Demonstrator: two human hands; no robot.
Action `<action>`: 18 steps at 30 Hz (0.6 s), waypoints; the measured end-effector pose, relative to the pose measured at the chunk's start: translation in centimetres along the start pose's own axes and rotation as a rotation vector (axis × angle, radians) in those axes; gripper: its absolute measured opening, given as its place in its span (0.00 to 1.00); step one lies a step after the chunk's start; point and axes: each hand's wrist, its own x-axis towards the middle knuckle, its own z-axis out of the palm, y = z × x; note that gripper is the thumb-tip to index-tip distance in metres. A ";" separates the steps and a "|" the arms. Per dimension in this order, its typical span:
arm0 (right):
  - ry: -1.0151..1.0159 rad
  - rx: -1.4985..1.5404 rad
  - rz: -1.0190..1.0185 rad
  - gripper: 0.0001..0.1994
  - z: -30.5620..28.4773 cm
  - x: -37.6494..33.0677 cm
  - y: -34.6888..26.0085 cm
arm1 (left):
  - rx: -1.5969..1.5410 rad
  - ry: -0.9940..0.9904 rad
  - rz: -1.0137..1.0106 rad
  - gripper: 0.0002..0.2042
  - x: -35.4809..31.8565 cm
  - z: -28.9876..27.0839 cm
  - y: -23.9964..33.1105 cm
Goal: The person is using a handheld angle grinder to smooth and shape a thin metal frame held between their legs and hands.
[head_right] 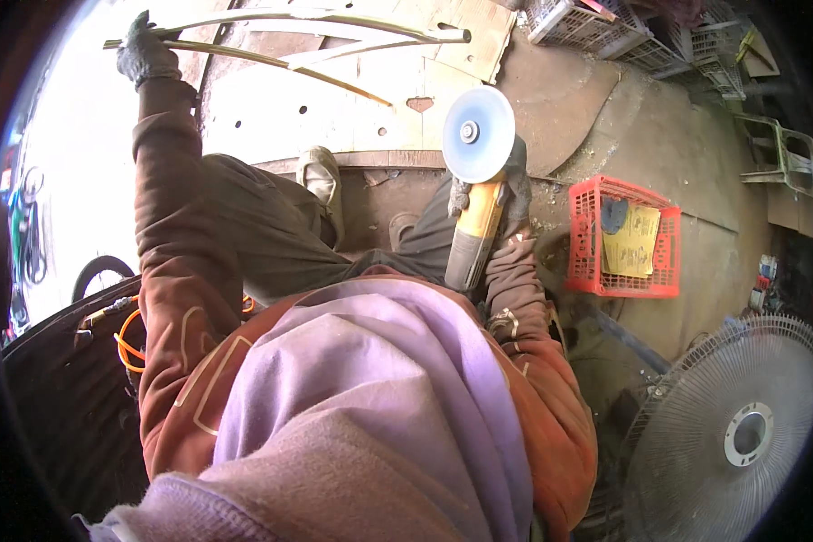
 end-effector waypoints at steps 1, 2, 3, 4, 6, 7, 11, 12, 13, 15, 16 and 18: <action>0.051 -0.113 -0.009 0.33 -0.3 0.5 0.2 | -0.055 0.003 0.054 0.17 0.0 -0.2 -0.2; -0.043 -0.003 -0.035 0.33 -0.5 0.4 0.3 | -0.036 0.061 0.088 0.16 0.2 -0.3 -0.3; -0.141 0.114 -0.048 0.32 1.6 0.7 -0.2 | -0.009 0.124 0.124 0.15 -0.1 -0.5 -0.2; -0.125 0.066 -0.026 0.35 2.6 0.6 -0.7 | 0.029 0.195 0.157 0.15 -0.3 -1.7 0.0; -0.099 0.050 -0.009 0.38 2.7 0.7 -0.8 | 0.063 0.243 0.073 0.14 1.5 -2.3 -0.3; -0.096 0.102 -0.021 0.38 2.6 0.7 -0.2 | 0.087 0.225 0.075 0.14 1.3 -2.8 0.2; -0.163 0.115 0.010 0.38 3.1 0.8 -0.9 | 0.140 0.130 0.087 0.16 1.9 -3.8 0.7; -0.138 0.124 0.043 0.39 3.2 0.6 -1.0 | 0.158 0.106 0.091 0.16 2.0 -3.8 0.7; -0.136 0.121 0.046 0.39 3.1 0.5 -1.1 | 0.190 0.083 0.096 0.17 2.2 -4.0 0.7; -0.139 0.120 0.059 0.39 3.1 0.3 -0.9 | 0.289 0.023 0.115 0.18 2.2 -4.2 0.6; -0.144 0.113 0.061 0.39 3.2 0.3 -0.9 | 0.352 -0.006 0.125 0.18 2.2 -4.2 0.5; -0.156 0.109 0.057 0.39 3.4 0.4 -0.8 | 0.547 -0.086 0.177 0.19 2.2 -3.9 0.3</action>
